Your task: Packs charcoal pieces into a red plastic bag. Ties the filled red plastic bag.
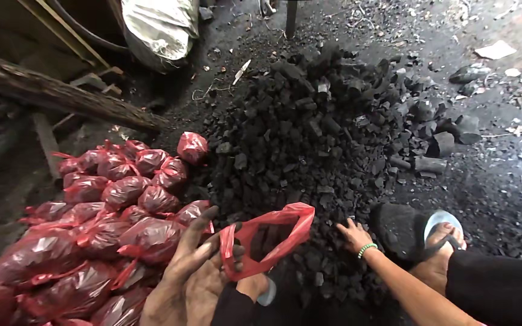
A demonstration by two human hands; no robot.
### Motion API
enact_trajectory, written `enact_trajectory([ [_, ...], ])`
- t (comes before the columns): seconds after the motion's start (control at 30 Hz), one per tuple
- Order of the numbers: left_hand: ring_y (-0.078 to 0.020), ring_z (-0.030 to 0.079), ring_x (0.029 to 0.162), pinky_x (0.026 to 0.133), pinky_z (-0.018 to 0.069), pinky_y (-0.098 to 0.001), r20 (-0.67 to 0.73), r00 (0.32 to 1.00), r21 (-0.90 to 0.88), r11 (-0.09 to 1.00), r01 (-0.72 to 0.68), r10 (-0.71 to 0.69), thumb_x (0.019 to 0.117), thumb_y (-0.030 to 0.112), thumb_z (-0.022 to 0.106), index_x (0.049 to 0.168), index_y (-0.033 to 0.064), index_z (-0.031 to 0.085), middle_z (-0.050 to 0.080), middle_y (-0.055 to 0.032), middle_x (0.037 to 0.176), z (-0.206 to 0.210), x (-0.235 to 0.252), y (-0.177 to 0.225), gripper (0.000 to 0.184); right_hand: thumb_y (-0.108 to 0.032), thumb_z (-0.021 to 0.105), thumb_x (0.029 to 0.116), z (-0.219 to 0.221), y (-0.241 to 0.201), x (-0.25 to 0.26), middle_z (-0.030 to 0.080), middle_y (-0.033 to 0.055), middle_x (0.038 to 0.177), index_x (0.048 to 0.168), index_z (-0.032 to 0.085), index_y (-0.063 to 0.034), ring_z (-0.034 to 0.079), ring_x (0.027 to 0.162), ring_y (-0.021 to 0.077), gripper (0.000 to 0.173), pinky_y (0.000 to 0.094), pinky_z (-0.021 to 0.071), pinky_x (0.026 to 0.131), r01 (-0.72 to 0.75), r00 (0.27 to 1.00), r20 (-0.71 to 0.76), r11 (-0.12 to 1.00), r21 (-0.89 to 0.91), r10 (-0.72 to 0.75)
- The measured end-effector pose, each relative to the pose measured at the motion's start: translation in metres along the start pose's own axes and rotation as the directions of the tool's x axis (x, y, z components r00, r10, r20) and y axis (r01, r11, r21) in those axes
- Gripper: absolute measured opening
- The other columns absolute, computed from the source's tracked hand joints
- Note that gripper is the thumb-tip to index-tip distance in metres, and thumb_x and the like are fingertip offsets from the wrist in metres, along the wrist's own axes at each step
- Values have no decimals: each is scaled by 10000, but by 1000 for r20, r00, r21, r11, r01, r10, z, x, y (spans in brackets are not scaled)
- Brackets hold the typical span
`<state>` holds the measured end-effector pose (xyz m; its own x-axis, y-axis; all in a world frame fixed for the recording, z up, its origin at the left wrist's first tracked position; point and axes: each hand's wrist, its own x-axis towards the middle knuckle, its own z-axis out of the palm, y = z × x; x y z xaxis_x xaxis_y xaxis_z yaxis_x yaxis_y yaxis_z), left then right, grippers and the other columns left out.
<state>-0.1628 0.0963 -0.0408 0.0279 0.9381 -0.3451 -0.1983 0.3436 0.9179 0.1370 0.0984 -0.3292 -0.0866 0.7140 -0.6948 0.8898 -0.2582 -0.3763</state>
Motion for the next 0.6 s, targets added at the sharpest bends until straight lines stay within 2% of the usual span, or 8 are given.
enact_trajectory([
  [0.1,-203,714,849,717,599,-335,34,999,-11,1000,-21,21,869,399,658,1453,171,444,704,-108,1077,-2,3,-4,662,-136,759,891,-10,13,7,394,273,1577,1549,470,-188,533,1315,498,721,650,468,1042,-39,998,-41,987,156,46],
  [0.2,-158,707,808,684,602,-299,43,999,31,999,-16,15,854,345,625,1480,230,427,711,-66,1078,16,-3,6,666,-122,822,848,-23,16,8,566,289,1415,1482,520,-89,568,1296,444,703,623,447,1080,38,992,-120,864,501,26],
  [0.3,-149,711,818,687,608,-295,88,996,67,997,-35,29,821,395,703,1472,245,457,708,-51,1076,23,-1,3,711,55,745,815,-56,-14,-22,636,232,1264,1449,504,-57,660,1076,324,688,501,567,912,215,976,-213,429,877,-53],
  [0.37,-136,706,804,677,600,-279,107,994,119,993,-29,16,829,398,669,1475,243,448,708,-46,1070,29,-1,1,701,3,686,800,-76,-45,-49,670,104,1104,1402,490,-106,675,884,199,642,389,597,731,340,928,-316,104,935,-197],
  [0.43,-132,703,801,685,598,-280,123,992,147,989,-18,0,839,396,650,1486,247,433,705,-44,1072,34,0,-1,698,-95,759,730,-89,-77,-65,725,41,1059,1341,511,-153,712,861,152,662,337,613,705,418,824,-414,-79,905,-386],
  [0.5,-126,702,792,677,594,-273,148,989,154,988,-17,-6,860,359,601,1507,240,408,706,-44,1063,39,2,-1,686,-74,799,737,-95,-105,-70,723,46,1101,1342,533,-104,702,936,139,662,331,602,792,558,701,-439,48,829,-561],
  [0.57,-108,693,784,661,586,-258,158,987,135,991,-8,-14,872,302,563,1509,236,401,700,-38,1056,44,3,0,660,30,847,733,-103,-124,-70,668,156,1230,1353,591,-30,671,1037,255,674,440,571,907,696,687,-283,495,520,-669],
  [0.6,-106,687,787,656,581,-255,151,988,126,992,10,-29,875,278,547,1508,239,401,694,-40,1066,47,3,1,650,-16,880,741,-104,-132,-69,597,212,1359,1381,617,-77,653,1108,365,694,548,552,942,674,737,-155,697,246,-658],
])
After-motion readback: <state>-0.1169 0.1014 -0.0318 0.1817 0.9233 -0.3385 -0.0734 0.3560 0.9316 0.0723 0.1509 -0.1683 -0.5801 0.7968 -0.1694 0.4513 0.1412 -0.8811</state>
